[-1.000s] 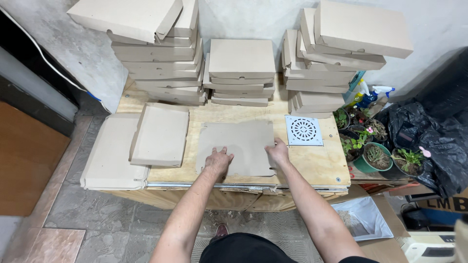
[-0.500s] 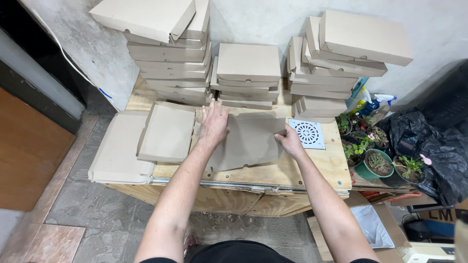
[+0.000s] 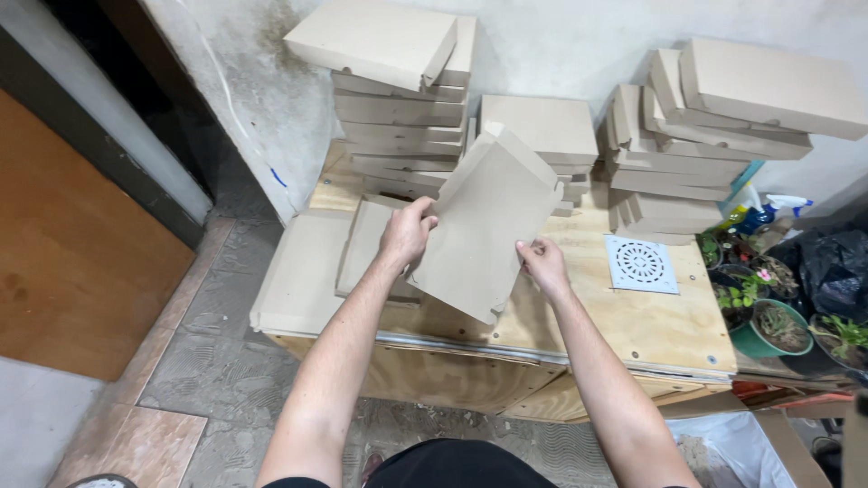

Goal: The person assembles flat-packed cardboard boxes by folding the side flaps and tucking the tabs into slots to form the box shape. The person repeats this process for several boxes, stacking the completed ones on the left side of the table.

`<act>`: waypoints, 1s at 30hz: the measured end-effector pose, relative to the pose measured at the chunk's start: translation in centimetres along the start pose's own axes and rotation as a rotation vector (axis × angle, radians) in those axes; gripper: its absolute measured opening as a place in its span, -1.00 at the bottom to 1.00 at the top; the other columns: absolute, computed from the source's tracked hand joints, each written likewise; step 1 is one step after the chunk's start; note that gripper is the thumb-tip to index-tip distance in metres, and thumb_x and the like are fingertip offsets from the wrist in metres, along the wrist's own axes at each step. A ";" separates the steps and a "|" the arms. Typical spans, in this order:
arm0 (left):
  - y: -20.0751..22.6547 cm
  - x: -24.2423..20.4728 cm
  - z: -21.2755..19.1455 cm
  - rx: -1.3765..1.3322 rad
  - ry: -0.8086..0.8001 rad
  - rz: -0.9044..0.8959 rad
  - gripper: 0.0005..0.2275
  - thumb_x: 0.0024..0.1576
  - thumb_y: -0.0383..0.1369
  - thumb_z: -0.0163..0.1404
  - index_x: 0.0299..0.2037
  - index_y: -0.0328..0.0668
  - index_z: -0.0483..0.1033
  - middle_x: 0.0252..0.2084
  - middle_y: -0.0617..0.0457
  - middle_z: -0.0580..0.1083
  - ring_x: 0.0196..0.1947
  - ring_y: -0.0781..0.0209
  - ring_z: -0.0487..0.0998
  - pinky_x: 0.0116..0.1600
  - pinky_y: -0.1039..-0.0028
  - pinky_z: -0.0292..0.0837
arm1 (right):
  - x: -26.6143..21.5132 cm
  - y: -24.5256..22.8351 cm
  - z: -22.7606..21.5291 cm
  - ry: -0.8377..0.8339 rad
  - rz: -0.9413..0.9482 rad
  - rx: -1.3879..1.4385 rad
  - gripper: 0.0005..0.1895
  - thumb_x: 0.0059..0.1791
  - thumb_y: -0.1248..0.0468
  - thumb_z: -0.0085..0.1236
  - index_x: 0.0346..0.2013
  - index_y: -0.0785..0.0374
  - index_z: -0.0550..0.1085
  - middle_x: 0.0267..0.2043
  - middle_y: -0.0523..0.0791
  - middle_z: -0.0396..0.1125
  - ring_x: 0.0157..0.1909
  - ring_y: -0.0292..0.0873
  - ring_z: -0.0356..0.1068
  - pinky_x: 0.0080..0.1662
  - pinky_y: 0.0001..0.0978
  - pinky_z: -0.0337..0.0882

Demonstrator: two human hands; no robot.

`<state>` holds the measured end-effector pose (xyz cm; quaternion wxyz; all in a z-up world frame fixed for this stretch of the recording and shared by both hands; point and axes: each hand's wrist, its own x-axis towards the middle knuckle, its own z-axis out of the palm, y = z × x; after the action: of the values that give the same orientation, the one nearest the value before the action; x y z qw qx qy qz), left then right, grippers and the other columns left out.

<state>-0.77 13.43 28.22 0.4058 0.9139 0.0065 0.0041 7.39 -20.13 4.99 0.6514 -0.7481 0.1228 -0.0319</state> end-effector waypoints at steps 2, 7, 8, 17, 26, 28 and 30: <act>-2.9 -0.9 -3.7 0.008 0.010 -0.030 -0.81 0.40 -0.29 0.12 0.18 0.10 0.66 0.20 -0.04 0.69 0.33 -0.17 0.64 0.40 -0.09 0.55 | -1.1 0.9 4.6 -0.062 0.012 0.031 -0.57 0.12 0.12 0.47 0.12 0.35 0.56 -0.16 -0.06 0.52 -0.21 -0.17 0.58 -0.16 -0.30 0.75; -17.0 1.1 -7.9 -0.046 0.072 -0.184 -0.67 0.39 -0.27 0.16 0.35 0.02 0.61 0.33 -0.13 0.63 0.44 -0.18 0.56 0.49 -0.05 0.50 | -7.4 -1.9 15.9 -0.193 0.076 0.057 -0.44 0.12 0.18 0.45 0.32 0.42 0.49 -0.09 -0.06 0.55 -0.32 -0.31 0.54 -0.26 -0.47 0.73; -19.5 0.9 -8.9 -0.053 0.081 -0.223 -0.64 0.40 -0.26 0.15 0.39 -0.01 0.58 0.38 -0.16 0.60 0.46 -0.21 0.54 0.52 -0.07 0.46 | -8.1 -1.7 18.1 -0.233 0.050 0.025 -0.48 0.14 0.19 0.40 0.31 0.40 0.50 -0.13 -0.06 0.54 -0.32 -0.30 0.55 -0.29 -0.49 0.70; -38.9 1.0 -15.4 -0.059 0.144 -0.377 -0.58 0.39 -0.20 0.18 0.41 -0.15 0.54 0.37 -0.31 0.58 0.47 -0.33 0.51 0.54 -0.10 0.43 | -15.4 -0.7 29.0 -0.329 -0.550 -1.115 -0.82 0.13 0.00 0.28 0.01 -0.20 0.66 -0.04 -0.30 0.59 0.21 -0.11 0.56 0.24 -0.15 0.57; -46.2 4.1 -13.5 -0.083 0.093 -0.405 -0.52 0.41 -0.16 0.16 0.48 -0.17 0.49 0.41 -0.32 0.55 0.49 -0.30 0.49 0.52 -0.13 0.44 | -18.3 -0.9 25.3 -0.287 -0.577 -1.330 -0.81 0.08 -0.07 0.35 -0.06 -0.21 0.71 -0.17 -0.26 0.60 0.05 -0.11 0.62 0.11 -0.21 0.62; -46.9 4.8 -12.8 -0.087 0.077 -0.403 -0.49 0.41 -0.15 0.16 0.51 -0.21 0.46 0.41 -0.36 0.54 0.50 -0.31 0.48 0.51 -0.15 0.44 | -17.2 1.2 23.1 -0.192 -0.587 -1.447 -0.88 0.06 -0.09 0.36 -0.16 -0.30 0.72 -0.22 -0.34 0.57 0.02 -0.21 0.61 0.08 -0.31 0.62; -47.4 5.5 -12.2 -0.050 0.052 -0.401 -0.49 0.41 -0.16 0.16 0.52 -0.18 0.46 0.41 -0.30 0.55 0.50 -0.25 0.50 0.50 -0.11 0.47 | -16.4 2.4 20.8 -0.116 -0.474 -1.562 -0.91 0.07 -0.08 0.31 -0.20 -0.35 0.72 -0.18 -0.36 0.56 0.05 -0.20 0.59 0.09 -0.29 0.60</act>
<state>4.19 54.36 1.29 0.4206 0.8836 0.1988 -0.0530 -4.48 3.42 1.36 -0.0763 -0.9928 -0.0856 -0.0352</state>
